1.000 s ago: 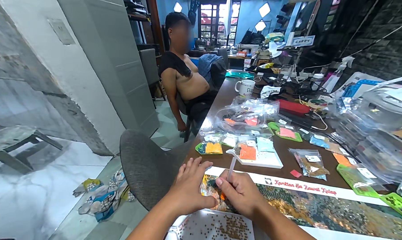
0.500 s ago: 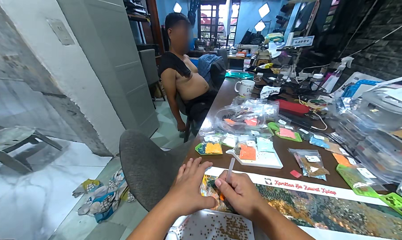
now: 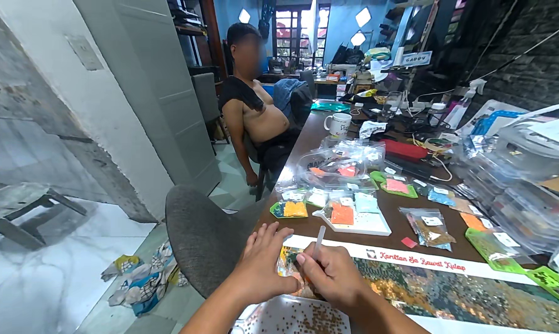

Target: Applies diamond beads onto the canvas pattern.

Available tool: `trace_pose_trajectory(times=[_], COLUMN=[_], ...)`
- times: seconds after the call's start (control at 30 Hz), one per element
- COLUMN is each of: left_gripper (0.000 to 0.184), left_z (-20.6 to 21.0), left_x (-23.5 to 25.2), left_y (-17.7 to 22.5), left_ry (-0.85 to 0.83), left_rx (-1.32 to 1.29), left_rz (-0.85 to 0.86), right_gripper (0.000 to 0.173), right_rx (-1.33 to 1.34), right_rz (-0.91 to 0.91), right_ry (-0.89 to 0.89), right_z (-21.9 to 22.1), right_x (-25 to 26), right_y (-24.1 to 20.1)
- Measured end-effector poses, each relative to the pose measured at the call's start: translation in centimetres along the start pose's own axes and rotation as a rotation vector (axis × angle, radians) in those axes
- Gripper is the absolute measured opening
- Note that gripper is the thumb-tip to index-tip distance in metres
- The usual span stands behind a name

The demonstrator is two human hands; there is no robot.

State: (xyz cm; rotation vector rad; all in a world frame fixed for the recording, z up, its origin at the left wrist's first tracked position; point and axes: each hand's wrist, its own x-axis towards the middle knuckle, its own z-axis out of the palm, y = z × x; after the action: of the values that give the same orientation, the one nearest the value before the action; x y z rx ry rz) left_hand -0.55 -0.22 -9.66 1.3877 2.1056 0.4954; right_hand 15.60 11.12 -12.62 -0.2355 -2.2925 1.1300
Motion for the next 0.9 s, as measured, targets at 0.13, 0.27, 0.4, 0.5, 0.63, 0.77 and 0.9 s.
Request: trace_pose_trajectory(times=[0.13,0.27,0.4,0.5,0.63,0.77,0.9], left_gripper=[0.095,0.094,0.095,0.095,0.097,0.096,0.096], left_z=[0.05,0.08,0.17,0.25,0.27,0.26,0.25], left_x=[0.00,0.02,0.06,0.07,0.06,0.06,0.02], left_y=[-0.03,-0.06,-0.19,-0.26,-0.24,-0.15,-0.11], left_ry=[0.001,0.000,0.013,0.018,0.017,0.014,0.016], left_rx=[0.002,0.000,0.000,0.001,-0.006,-0.002,0.001], left_rz=[0.000,0.003,0.008,0.016,0.008,-0.001,-0.003], right_gripper=[0.036,0.036,0.037,0.036,0.035,0.034,0.034], right_rx=[0.019,0.012,0.011,0.011,0.011,0.012,-0.010], right_rz=[-0.061,-0.059,-0.072,-0.079,-0.095,-0.109,-0.127], right_ry=[0.014,-0.020,-0.018,-0.018,-0.004,0.012,0.021], right_z=[-0.05,-0.03,0.13,0.20,0.28,0.36,0.43], right_x=[-0.10,-0.15,-0.19,-0.14,-0.11,-0.21,-0.34], right_y=[0.24,0.07,0.23,0.27,0.31,0.34,0.28])
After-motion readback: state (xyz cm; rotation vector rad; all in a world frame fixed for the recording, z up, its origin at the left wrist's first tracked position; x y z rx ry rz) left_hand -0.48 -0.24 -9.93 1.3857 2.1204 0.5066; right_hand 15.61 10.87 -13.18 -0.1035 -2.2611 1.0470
